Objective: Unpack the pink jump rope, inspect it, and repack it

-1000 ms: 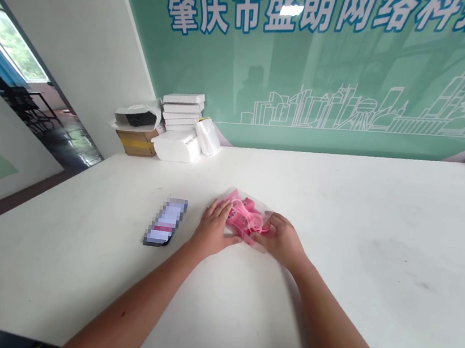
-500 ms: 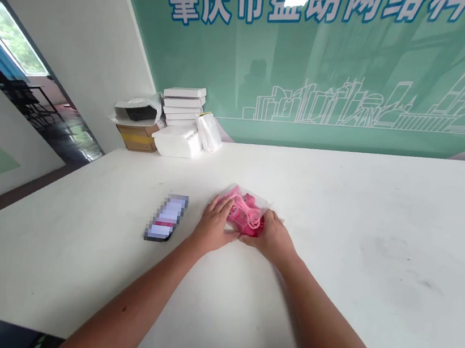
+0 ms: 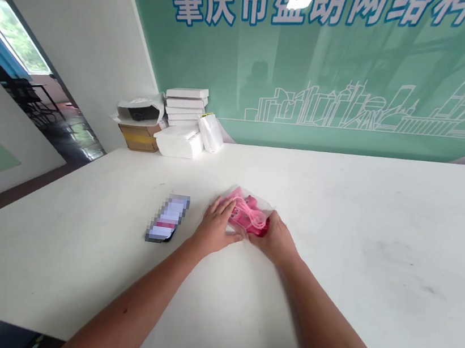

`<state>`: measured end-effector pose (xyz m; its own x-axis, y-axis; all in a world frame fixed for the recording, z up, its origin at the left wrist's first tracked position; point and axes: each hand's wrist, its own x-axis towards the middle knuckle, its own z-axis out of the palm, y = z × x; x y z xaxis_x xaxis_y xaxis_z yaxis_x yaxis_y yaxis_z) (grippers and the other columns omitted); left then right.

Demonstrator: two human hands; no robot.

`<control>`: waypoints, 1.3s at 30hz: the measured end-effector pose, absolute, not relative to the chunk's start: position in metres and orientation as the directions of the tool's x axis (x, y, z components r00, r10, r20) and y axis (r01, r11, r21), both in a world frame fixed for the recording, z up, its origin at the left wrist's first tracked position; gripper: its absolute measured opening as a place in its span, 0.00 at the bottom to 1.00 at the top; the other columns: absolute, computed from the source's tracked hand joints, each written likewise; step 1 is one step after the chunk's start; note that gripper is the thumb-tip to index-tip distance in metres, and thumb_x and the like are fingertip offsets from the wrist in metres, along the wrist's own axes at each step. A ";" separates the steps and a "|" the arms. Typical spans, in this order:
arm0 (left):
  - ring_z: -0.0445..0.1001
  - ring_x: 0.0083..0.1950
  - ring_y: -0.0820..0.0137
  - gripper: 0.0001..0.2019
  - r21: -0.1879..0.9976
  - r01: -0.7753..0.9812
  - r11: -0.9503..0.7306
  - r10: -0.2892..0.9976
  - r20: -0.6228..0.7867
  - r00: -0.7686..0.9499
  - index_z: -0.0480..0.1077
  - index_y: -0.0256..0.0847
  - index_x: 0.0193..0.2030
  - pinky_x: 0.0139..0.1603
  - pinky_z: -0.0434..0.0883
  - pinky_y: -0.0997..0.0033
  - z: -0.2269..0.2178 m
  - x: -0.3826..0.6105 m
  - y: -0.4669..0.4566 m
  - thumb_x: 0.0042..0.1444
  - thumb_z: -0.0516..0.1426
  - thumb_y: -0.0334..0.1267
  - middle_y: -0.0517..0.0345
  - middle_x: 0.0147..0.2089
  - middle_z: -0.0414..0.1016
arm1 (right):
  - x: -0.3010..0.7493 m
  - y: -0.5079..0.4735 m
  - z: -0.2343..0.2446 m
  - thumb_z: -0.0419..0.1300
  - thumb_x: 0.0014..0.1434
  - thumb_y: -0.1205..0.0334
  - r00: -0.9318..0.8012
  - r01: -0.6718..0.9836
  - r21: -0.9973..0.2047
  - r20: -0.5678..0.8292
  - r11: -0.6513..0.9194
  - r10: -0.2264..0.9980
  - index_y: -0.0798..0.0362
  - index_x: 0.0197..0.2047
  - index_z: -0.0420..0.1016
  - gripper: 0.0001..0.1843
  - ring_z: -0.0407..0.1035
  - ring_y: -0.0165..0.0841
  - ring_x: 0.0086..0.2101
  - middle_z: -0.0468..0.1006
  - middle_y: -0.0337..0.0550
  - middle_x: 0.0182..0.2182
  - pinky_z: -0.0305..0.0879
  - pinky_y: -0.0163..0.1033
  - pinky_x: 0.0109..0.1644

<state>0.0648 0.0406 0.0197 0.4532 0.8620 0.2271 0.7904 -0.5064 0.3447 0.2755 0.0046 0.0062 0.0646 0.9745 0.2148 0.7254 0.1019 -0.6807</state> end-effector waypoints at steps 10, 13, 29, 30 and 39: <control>0.39 0.80 0.42 0.48 0.328 0.802 -0.500 0.866 0.192 0.461 0.52 0.49 0.77 0.76 0.50 0.35 0.022 0.065 0.040 0.53 0.68 0.52 0.53 0.80 0.48 | 0.272 0.009 -0.003 0.68 0.49 0.45 0.095 0.752 -0.653 0.245 0.091 0.965 0.46 0.52 0.58 0.33 0.77 0.47 0.42 0.79 0.51 0.46 0.70 0.46 0.40; 0.39 0.80 0.42 0.49 0.322 0.805 -0.497 0.867 0.194 0.458 0.52 0.49 0.77 0.76 0.49 0.35 0.021 0.064 0.041 0.53 0.68 0.54 0.54 0.80 0.47 | 0.273 0.009 -0.001 0.68 0.49 0.44 0.092 0.751 -0.656 0.219 0.077 0.971 0.44 0.41 0.54 0.28 0.75 0.42 0.34 0.79 0.43 0.37 0.65 0.41 0.33; 0.38 0.80 0.43 0.48 0.318 0.836 -0.447 0.894 0.138 0.425 0.53 0.51 0.76 0.76 0.45 0.34 0.022 0.056 0.052 0.52 0.67 0.56 0.55 0.80 0.47 | 0.286 0.007 -0.001 0.67 0.50 0.45 -0.012 0.817 -0.544 0.320 0.194 0.947 0.47 0.47 0.60 0.28 0.72 0.45 0.44 0.70 0.51 0.46 0.70 0.48 0.47; 0.37 0.80 0.43 0.49 0.321 0.835 -0.446 0.895 0.140 0.424 0.53 0.51 0.76 0.76 0.44 0.34 0.021 0.056 0.052 0.51 0.68 0.57 0.54 0.80 0.47 | 0.286 0.007 -0.002 0.67 0.50 0.44 -0.013 0.828 -0.529 0.313 0.186 0.950 0.47 0.47 0.60 0.29 0.72 0.46 0.44 0.69 0.52 0.47 0.70 0.48 0.47; 0.37 0.81 0.44 0.50 0.341 0.824 -0.453 0.891 0.156 0.425 0.53 0.53 0.76 0.77 0.45 0.37 0.019 0.052 0.057 0.50 0.70 0.55 0.53 0.80 0.47 | 0.279 0.010 0.002 0.65 0.54 0.48 -0.040 0.822 -0.532 0.303 0.204 0.952 0.47 0.46 0.69 0.19 0.73 0.43 0.42 0.75 0.48 0.44 0.69 0.44 0.43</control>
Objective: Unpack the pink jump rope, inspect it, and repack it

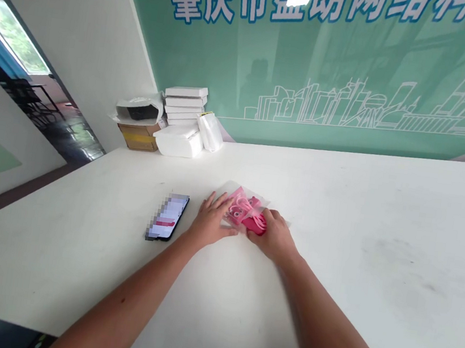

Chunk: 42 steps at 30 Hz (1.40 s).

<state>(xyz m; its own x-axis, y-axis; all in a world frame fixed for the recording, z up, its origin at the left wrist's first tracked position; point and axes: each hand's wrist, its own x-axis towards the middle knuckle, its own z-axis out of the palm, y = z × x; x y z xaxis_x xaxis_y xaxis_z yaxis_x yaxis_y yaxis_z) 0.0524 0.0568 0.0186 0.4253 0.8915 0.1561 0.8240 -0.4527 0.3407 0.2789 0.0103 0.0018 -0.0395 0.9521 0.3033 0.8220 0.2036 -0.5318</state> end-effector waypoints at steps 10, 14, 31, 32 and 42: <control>0.37 0.81 0.45 0.50 0.330 0.848 -0.416 0.909 0.161 0.383 0.53 0.51 0.76 0.77 0.45 0.37 0.018 0.047 0.062 0.50 0.70 0.54 0.51 0.80 0.48 | 0.290 0.006 0.012 0.68 0.53 0.48 -0.085 0.802 -0.517 0.397 0.299 0.914 0.46 0.50 0.76 0.23 0.74 0.46 0.47 0.79 0.49 0.47 0.72 0.46 0.47; 0.37 0.81 0.44 0.48 0.306 0.863 -0.401 0.916 0.156 0.370 0.52 0.53 0.76 0.76 0.45 0.36 0.018 0.041 0.069 0.53 0.67 0.55 0.51 0.80 0.47 | 0.294 0.005 0.013 0.68 0.52 0.49 -0.073 0.798 -0.532 0.384 0.284 0.921 0.46 0.53 0.76 0.25 0.74 0.47 0.48 0.79 0.49 0.48 0.72 0.48 0.48; 0.37 0.80 0.43 0.43 0.201 0.923 -0.329 0.938 0.185 0.294 0.54 0.50 0.76 0.76 0.40 0.36 0.018 0.020 0.105 0.57 0.64 0.56 0.47 0.80 0.47 | 0.306 -0.002 0.014 0.68 0.53 0.47 -0.019 0.794 -0.561 0.363 0.235 0.932 0.44 0.56 0.74 0.28 0.75 0.47 0.47 0.79 0.47 0.50 0.73 0.50 0.50; 0.37 0.81 0.44 0.43 0.196 0.920 -0.340 0.934 0.186 0.305 0.55 0.50 0.76 0.76 0.40 0.38 0.018 0.018 0.108 0.57 0.64 0.55 0.47 0.80 0.46 | 0.307 -0.002 0.013 0.68 0.54 0.47 -0.035 0.795 -0.553 0.368 0.249 0.929 0.44 0.56 0.74 0.27 0.75 0.47 0.48 0.79 0.46 0.50 0.73 0.50 0.50; 0.37 0.81 0.47 0.38 0.189 0.885 -0.426 0.903 0.152 0.403 0.57 0.52 0.75 0.76 0.45 0.45 0.022 -0.007 0.137 0.60 0.63 0.53 0.49 0.80 0.48 | 0.314 0.003 -0.001 0.68 0.53 0.48 -0.040 0.804 -0.551 0.322 0.222 0.946 0.46 0.57 0.72 0.29 0.74 0.48 0.50 0.76 0.49 0.53 0.73 0.51 0.52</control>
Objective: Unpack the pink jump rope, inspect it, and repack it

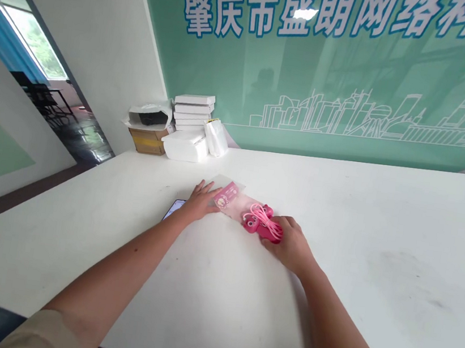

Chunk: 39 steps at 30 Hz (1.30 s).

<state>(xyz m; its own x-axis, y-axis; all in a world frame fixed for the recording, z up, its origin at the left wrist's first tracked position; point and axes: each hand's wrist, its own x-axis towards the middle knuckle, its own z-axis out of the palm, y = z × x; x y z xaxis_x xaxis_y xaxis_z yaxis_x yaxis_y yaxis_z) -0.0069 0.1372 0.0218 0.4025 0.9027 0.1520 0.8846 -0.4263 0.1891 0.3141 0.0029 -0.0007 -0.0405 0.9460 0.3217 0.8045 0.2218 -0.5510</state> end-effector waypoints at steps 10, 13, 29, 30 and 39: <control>0.39 0.80 0.44 0.36 0.081 0.958 -0.275 0.958 0.111 0.266 0.54 0.51 0.76 0.76 0.43 0.40 0.033 -0.030 0.169 0.62 0.58 0.35 0.47 0.81 0.45 | 0.317 0.002 -0.002 0.67 0.53 0.52 -0.018 0.806 -0.565 0.270 0.174 0.963 0.44 0.57 0.70 0.29 0.71 0.48 0.53 0.73 0.49 0.54 0.71 0.51 0.55; 0.40 0.80 0.44 0.41 0.088 0.970 -0.229 0.969 0.120 0.217 0.50 0.47 0.78 0.75 0.44 0.37 0.038 -0.031 0.167 0.58 0.56 0.29 0.45 0.81 0.44 | 0.316 0.000 0.000 0.67 0.53 0.51 -0.011 0.807 -0.567 0.265 0.165 0.964 0.44 0.57 0.70 0.29 0.71 0.48 0.53 0.73 0.49 0.54 0.71 0.52 0.54; 0.78 0.60 0.62 0.24 0.730 0.642 -0.233 0.928 -0.030 0.371 0.69 0.47 0.67 0.55 0.78 0.67 0.029 0.020 0.009 0.64 0.52 0.36 0.55 0.65 0.75 | 0.300 -0.003 0.011 0.52 0.68 0.40 -0.010 0.709 -0.683 0.236 0.173 0.972 0.47 0.50 0.78 0.23 0.76 0.39 0.36 0.80 0.48 0.45 0.74 0.45 0.41; 0.78 0.60 0.63 0.24 0.749 0.634 -0.193 0.933 -0.061 0.356 0.69 0.47 0.67 0.55 0.79 0.67 0.030 0.021 0.012 0.65 0.53 0.37 0.55 0.65 0.76 | 0.298 -0.003 0.011 0.51 0.69 0.40 -0.016 0.687 -0.704 0.236 0.182 0.972 0.47 0.49 0.78 0.23 0.76 0.39 0.36 0.80 0.48 0.44 0.74 0.45 0.41; 0.77 0.62 0.63 0.20 0.863 0.497 -0.091 0.981 -0.009 0.195 0.72 0.40 0.61 0.64 0.73 0.64 0.015 0.029 0.026 0.65 0.52 0.32 0.49 0.61 0.78 | 0.281 -0.006 0.009 0.51 0.68 0.41 0.018 0.504 -0.854 0.162 0.131 0.987 0.50 0.39 0.78 0.24 0.70 0.36 0.29 0.79 0.41 0.29 0.66 0.40 0.33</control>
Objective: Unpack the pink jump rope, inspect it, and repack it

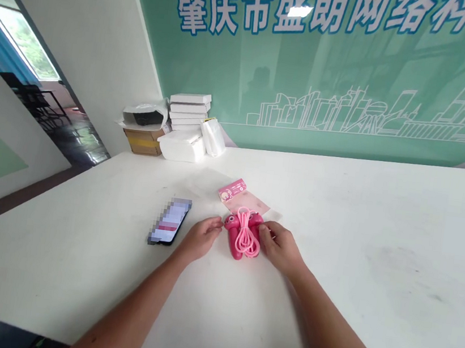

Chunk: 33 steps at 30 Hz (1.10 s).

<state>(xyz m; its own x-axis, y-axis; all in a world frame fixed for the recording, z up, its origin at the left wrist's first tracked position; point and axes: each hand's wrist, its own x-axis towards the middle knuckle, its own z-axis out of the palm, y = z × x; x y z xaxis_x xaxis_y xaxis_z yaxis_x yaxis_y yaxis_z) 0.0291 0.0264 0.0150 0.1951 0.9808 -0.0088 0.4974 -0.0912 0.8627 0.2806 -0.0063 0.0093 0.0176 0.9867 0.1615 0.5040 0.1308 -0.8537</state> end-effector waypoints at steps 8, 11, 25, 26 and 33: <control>0.75 0.65 0.56 0.27 0.890 0.396 -0.225 0.971 0.172 0.165 0.68 0.40 0.66 0.66 0.71 0.55 -0.010 0.017 0.024 0.60 0.60 0.34 0.42 0.66 0.73 | 0.279 0.002 0.000 0.50 0.66 0.45 0.470 0.439 -0.898 0.221 -0.009 0.855 0.52 0.44 0.81 0.24 0.75 0.43 0.43 0.84 0.48 0.43 0.68 0.44 0.48; 0.72 0.66 0.53 0.29 0.867 0.434 -0.245 0.966 0.182 0.183 0.67 0.41 0.68 0.66 0.71 0.51 -0.011 0.014 0.027 0.59 0.62 0.36 0.42 0.69 0.69 | 0.286 0.006 -0.009 0.47 0.67 0.39 0.470 0.396 -0.918 0.200 -0.003 0.860 0.51 0.52 0.80 0.30 0.74 0.45 0.51 0.82 0.51 0.52 0.68 0.47 0.55; 0.70 0.68 0.55 0.23 0.710 0.608 -0.356 0.935 0.269 0.232 0.69 0.40 0.65 0.70 0.66 0.50 -0.007 0.020 0.021 0.63 0.58 0.37 0.43 0.66 0.72 | 0.294 0.008 -0.007 0.45 0.68 0.43 0.394 0.493 -0.866 0.139 -0.081 0.909 0.51 0.47 0.81 0.29 0.75 0.46 0.52 0.84 0.51 0.49 0.68 0.48 0.55; 0.69 0.68 0.55 0.23 0.695 0.619 -0.365 0.931 0.281 0.233 0.69 0.40 0.64 0.70 0.66 0.50 -0.008 0.021 0.021 0.63 0.57 0.37 0.43 0.66 0.72 | 0.293 0.008 -0.007 0.46 0.68 0.44 0.378 0.523 -0.849 0.147 -0.079 0.914 0.51 0.47 0.82 0.27 0.75 0.46 0.51 0.84 0.51 0.49 0.68 0.47 0.55; 0.69 0.68 0.54 0.20 0.624 0.673 -0.396 0.915 0.330 0.232 0.71 0.39 0.61 0.70 0.65 0.50 -0.014 0.030 0.022 0.66 0.54 0.44 0.42 0.64 0.73 | 0.290 0.014 -0.016 0.53 0.65 0.48 0.254 0.673 -0.740 0.243 0.010 0.936 0.54 0.52 0.80 0.24 0.75 0.45 0.49 0.81 0.53 0.51 0.68 0.48 0.55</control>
